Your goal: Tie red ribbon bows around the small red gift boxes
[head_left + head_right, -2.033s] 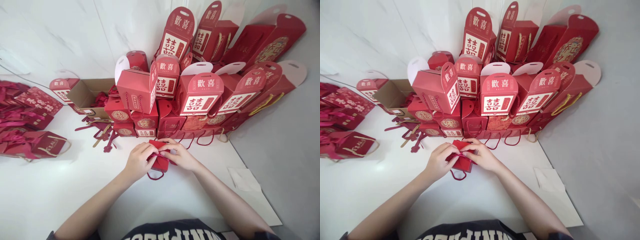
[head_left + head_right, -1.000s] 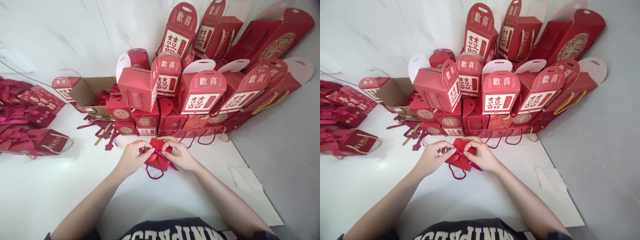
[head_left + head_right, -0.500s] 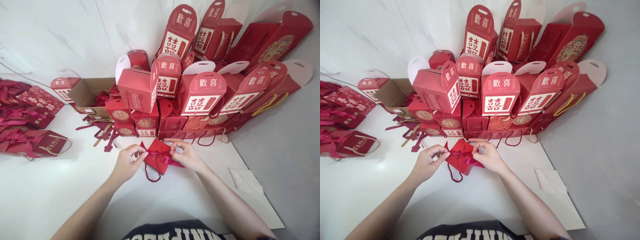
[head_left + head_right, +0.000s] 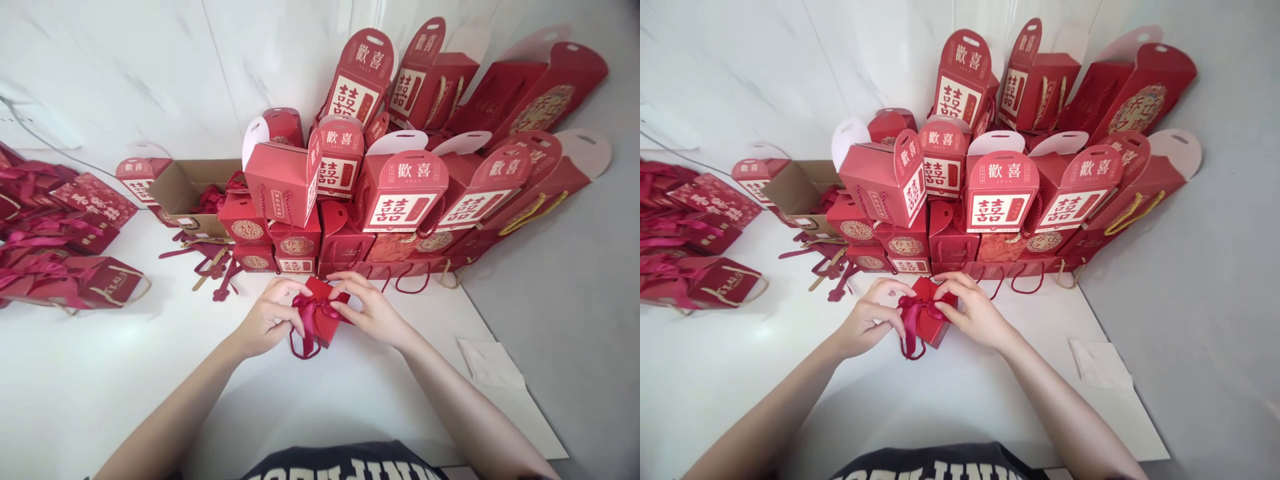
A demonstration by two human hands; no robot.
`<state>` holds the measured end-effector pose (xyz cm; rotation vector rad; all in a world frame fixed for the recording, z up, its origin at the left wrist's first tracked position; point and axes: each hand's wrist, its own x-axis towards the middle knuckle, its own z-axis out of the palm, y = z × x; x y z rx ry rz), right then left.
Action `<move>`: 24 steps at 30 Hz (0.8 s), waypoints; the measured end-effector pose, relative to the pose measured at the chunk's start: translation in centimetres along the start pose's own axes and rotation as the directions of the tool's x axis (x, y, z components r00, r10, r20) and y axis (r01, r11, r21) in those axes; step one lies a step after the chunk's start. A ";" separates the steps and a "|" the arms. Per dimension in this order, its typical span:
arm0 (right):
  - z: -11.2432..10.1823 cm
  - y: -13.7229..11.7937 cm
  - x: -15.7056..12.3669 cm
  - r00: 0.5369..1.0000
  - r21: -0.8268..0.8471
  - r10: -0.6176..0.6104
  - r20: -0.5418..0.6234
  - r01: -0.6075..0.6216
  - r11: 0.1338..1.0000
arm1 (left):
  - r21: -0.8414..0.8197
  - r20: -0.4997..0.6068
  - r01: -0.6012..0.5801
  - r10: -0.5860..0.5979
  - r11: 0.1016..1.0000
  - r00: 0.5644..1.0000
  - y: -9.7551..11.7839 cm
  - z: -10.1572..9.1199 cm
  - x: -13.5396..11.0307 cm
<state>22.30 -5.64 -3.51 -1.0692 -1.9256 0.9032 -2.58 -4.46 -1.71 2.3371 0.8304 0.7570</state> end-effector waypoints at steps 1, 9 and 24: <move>0.0 0.0 0.1 1.000 -0.021 -0.006 0.005 0.006 1.000 | 0.010 -0.026 0.010 -0.010 1.000 1.000 0.1 -0.2 0.1; 0.0 0.4 0.8 0.996 -0.014 0.067 0.066 -0.066 0.998 | 0.080 -0.058 0.098 -0.094 0.992 0.994 -0.6 -1.4 0.5; -0.2 0.6 1.1 0.983 0.146 0.080 0.166 -0.105 0.984 | 0.056 0.195 0.120 -0.129 0.991 0.972 -0.5 -1.8 2.3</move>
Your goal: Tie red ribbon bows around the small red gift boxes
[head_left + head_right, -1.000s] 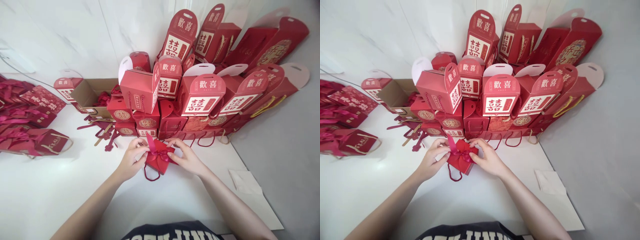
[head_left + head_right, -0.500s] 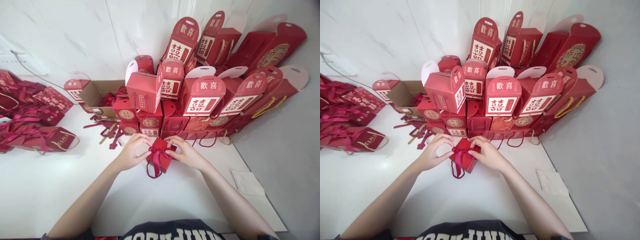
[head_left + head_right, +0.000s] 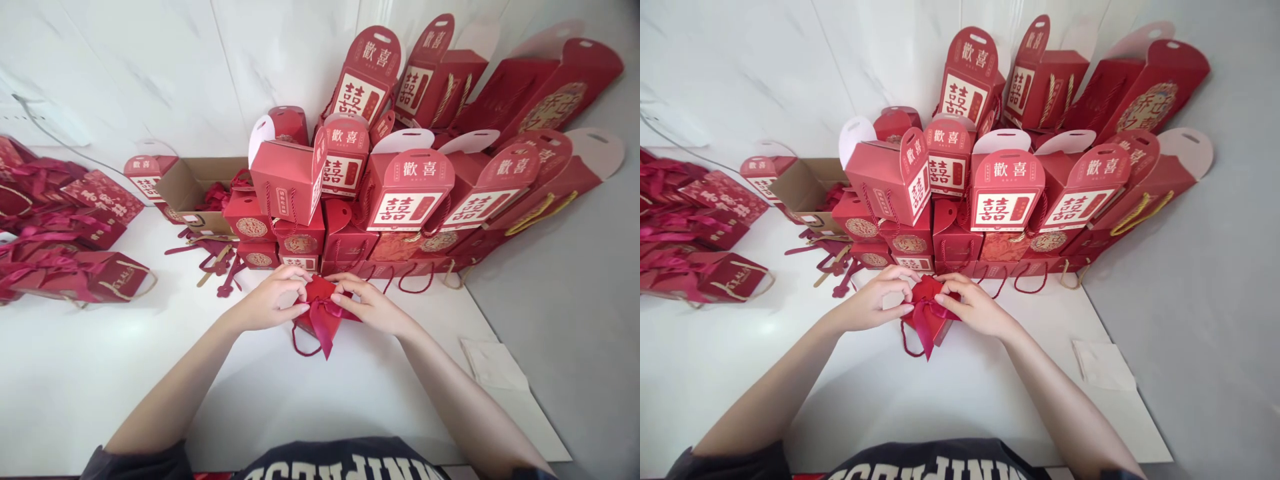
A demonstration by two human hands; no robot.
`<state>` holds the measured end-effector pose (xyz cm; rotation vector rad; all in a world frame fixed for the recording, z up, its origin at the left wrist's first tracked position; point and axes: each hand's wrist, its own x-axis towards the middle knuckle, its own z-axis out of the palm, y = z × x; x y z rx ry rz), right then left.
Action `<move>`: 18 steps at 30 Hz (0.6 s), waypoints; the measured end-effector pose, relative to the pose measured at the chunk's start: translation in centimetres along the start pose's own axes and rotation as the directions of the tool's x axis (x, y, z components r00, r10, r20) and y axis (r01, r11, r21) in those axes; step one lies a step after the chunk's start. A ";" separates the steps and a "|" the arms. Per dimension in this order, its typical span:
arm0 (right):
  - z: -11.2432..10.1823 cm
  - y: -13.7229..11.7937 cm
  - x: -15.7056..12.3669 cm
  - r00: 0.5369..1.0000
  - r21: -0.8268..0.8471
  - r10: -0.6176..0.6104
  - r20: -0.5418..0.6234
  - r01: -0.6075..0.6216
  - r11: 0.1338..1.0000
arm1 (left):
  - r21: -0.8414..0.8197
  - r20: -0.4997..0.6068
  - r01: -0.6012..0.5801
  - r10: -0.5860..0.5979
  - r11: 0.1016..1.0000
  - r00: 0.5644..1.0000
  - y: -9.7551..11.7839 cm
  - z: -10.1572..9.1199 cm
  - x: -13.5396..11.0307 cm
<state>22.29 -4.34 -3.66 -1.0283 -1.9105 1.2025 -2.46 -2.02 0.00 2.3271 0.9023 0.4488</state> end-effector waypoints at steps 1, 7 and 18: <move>0.1 0.1 0.0 1.000 0.006 0.002 0.000 -0.002 1.000 | -0.006 0.005 0.004 -0.004 1.000 1.000 0.1 0.1 0.1; 0.2 0.6 -0.1 1.000 0.068 -0.022 0.008 0.022 0.997 | -0.125 0.008 -0.044 0.046 0.991 0.999 -0.2 0.9 0.7; 0.7 2.8 0.0 1.000 0.212 -0.025 0.015 0.021 0.977 | -0.221 -0.098 -0.047 0.026 0.974 0.995 -2.0 2.7 0.4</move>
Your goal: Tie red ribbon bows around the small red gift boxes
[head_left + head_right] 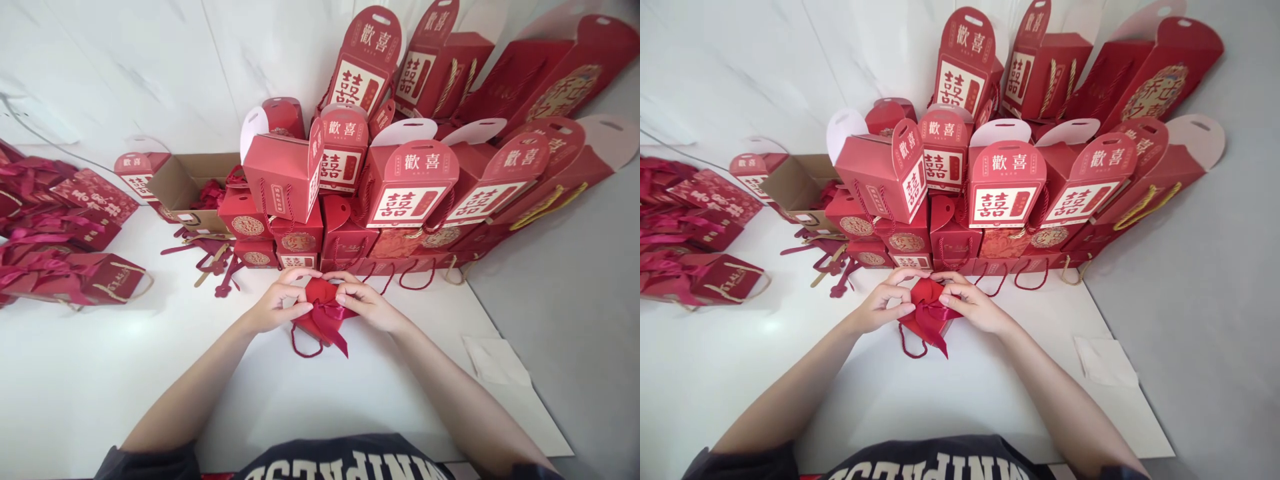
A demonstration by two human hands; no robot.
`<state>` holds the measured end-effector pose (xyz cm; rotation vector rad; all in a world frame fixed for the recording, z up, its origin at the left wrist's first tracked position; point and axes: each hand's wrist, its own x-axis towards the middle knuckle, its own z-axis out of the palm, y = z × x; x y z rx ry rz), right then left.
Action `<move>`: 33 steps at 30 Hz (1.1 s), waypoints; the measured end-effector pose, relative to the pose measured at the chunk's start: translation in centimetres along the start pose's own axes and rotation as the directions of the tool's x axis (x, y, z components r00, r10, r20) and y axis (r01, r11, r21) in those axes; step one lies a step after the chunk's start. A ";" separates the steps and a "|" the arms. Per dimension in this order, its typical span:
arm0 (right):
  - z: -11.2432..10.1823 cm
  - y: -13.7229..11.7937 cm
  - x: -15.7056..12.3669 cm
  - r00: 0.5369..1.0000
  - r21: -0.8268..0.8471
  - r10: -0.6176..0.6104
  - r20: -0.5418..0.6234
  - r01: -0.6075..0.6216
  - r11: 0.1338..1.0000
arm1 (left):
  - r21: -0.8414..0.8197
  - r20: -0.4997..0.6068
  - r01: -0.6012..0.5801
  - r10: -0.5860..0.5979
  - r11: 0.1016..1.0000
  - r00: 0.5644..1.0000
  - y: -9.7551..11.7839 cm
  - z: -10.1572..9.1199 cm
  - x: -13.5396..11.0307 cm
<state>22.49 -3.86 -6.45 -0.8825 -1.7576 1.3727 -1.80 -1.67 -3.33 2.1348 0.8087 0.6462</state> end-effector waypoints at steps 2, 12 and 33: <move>-0.1 0.1 0.0 1.000 -0.009 -0.014 0.005 0.014 1.000 | 0.002 0.004 -0.013 0.013 1.000 1.000 0.0 0.0 0.0; -0.4 0.3 -0.1 0.998 -0.041 -0.066 0.020 0.067 0.997 | 0.038 0.028 -0.057 0.056 0.998 0.998 -0.8 -0.5 0.3; 6.2 -5.2 -2.2 0.940 -0.717 -0.268 -0.209 0.039 0.696 | -0.159 -0.054 0.056 -0.066 0.986 0.996 -0.4 0.5 0.4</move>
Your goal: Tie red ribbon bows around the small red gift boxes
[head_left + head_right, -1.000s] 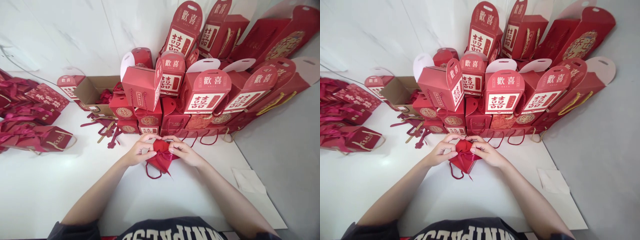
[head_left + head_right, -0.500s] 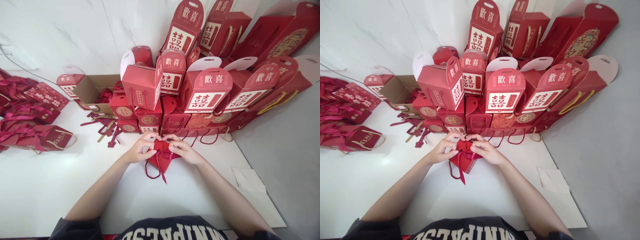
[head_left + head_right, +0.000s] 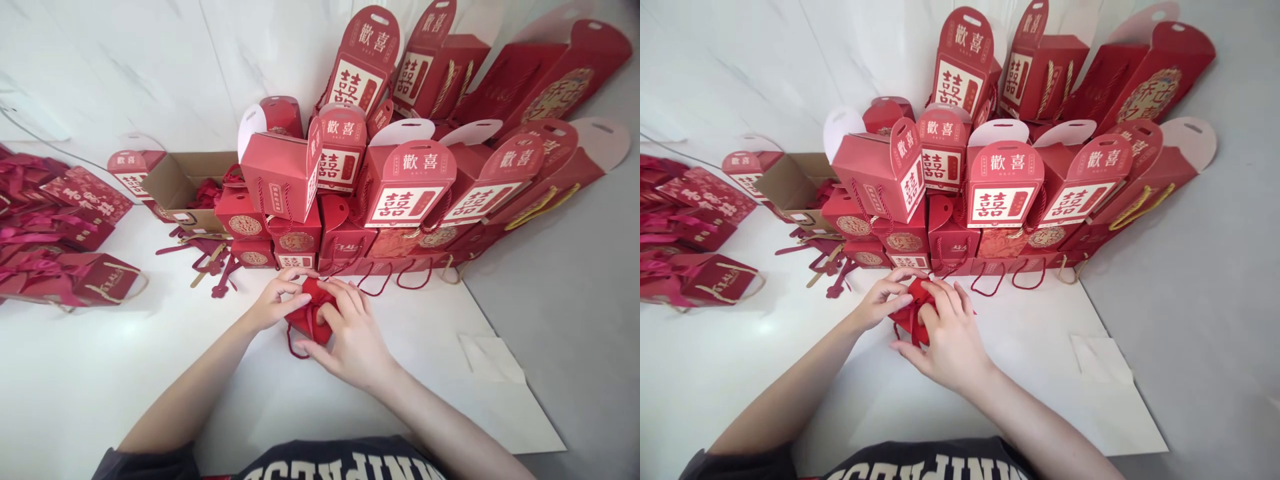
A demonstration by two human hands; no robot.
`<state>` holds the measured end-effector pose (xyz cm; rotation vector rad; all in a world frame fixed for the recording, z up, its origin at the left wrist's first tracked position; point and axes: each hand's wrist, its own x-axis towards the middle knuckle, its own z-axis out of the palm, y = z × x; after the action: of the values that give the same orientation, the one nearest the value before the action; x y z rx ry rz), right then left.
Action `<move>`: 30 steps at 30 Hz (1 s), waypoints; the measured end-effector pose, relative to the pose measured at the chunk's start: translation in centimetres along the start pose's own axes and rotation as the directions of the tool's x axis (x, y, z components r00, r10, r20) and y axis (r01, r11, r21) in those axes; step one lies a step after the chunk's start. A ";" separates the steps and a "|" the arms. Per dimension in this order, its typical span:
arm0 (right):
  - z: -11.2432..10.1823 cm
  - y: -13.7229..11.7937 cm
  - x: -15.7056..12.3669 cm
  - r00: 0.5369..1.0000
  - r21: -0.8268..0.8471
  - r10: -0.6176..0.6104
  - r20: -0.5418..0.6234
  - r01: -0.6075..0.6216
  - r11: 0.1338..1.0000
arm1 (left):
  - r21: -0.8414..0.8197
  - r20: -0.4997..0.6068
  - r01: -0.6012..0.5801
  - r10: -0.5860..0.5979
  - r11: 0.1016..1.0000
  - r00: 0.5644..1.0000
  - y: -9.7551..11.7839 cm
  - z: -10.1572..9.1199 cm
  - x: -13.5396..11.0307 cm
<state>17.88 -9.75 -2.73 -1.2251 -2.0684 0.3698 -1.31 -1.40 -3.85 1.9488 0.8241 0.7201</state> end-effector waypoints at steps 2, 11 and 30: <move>0.3 -0.6 -0.3 1.000 -0.044 -0.010 -0.020 0.010 0.999 | 0.060 -0.047 -0.010 0.013 0.998 0.999 0.2 0.3 0.0; -1.7 0.9 -2.6 1.000 -0.080 -0.004 -0.001 0.004 0.997 | 0.103 -0.082 0.031 -0.022 0.994 0.996 -0.3 0.5 0.1; -3.9 4.0 5.8 0.904 0.382 -0.267 0.334 0.128 0.915 | 0.014 0.064 0.081 -0.082 0.997 0.995 1.4 -1.4 -0.6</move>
<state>21.34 -3.15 0.29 -0.7551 -2.2959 0.8987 -2.36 -1.74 -2.08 1.9270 0.8647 0.6024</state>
